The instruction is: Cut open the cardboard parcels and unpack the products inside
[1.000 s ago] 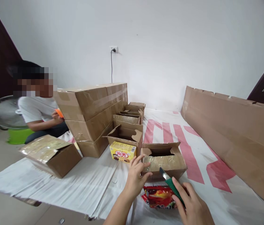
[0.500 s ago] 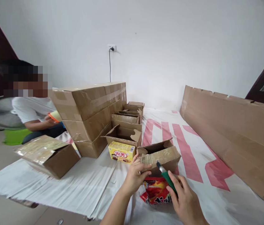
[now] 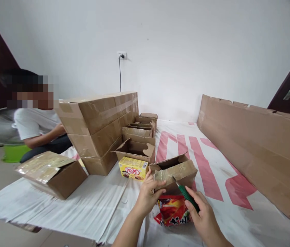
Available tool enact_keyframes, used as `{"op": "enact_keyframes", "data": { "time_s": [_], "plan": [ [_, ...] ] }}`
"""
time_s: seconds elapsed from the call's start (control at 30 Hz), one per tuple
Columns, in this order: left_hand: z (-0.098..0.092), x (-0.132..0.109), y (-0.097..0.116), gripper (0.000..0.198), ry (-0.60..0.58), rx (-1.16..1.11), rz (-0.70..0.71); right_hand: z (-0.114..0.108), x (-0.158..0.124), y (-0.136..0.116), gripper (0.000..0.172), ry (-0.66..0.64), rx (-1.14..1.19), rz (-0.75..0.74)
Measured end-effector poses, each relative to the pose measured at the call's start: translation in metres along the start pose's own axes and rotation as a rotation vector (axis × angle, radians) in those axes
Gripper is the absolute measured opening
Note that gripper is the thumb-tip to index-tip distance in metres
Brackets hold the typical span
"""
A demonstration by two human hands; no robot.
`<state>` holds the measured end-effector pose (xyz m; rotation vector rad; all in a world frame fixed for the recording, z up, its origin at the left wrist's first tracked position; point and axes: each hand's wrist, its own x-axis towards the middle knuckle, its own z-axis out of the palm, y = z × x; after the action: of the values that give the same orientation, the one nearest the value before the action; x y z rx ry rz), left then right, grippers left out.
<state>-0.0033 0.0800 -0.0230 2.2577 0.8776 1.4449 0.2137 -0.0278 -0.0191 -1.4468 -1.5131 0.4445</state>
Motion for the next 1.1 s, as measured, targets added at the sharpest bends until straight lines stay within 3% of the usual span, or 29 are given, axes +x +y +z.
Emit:
{"op": "enact_keyframes", "data": {
  "time_s": [0.13,0.3,0.4,0.47,0.57,0.7,0.8,0.9,1.0,1.1],
  "plan": [
    [0.001,0.001,0.000,0.016,-0.003,0.001,0.007,0.004,-0.001,0.002,0.046,0.031,0.087,0.055],
    [0.002,0.000,0.001,0.018,-0.004,0.002,0.015,0.008,0.000,-0.008,0.069,-0.068,0.459,0.416],
    [0.002,-0.001,0.000,0.018,0.000,0.006,0.013,-0.004,0.002,-0.003,0.074,-0.113,0.518,0.472],
    [0.001,-0.001,0.000,0.018,0.009,0.016,0.004,-0.021,0.002,0.014,0.067,0.009,0.355,0.382],
    [-0.001,-0.001,0.001,0.019,0.021,0.025,-0.006,-0.050,-0.004,0.059,0.055,0.254,-0.096,0.185],
    [-0.002,-0.001,0.006,0.020,-0.003,0.022,0.000,-0.072,-0.028,0.124,0.050,0.124,-0.631,0.238],
    [0.001,-0.001,0.010,0.020,-0.023,0.015,0.018,-0.078,-0.038,0.144,0.045,0.013,-0.834,0.204],
    [0.003,-0.001,0.011,0.020,-0.018,0.012,0.018,-0.081,-0.023,0.124,0.034,0.066,-0.951,0.041],
    [0.004,-0.002,0.011,0.020,-0.022,0.008,0.019,-0.077,0.009,0.074,0.029,0.223,-0.845,-0.243],
    [0.004,-0.002,0.012,0.019,-0.029,0.009,0.015,-0.055,0.037,0.017,0.020,0.172,-0.644,-0.485]
  ]
}}
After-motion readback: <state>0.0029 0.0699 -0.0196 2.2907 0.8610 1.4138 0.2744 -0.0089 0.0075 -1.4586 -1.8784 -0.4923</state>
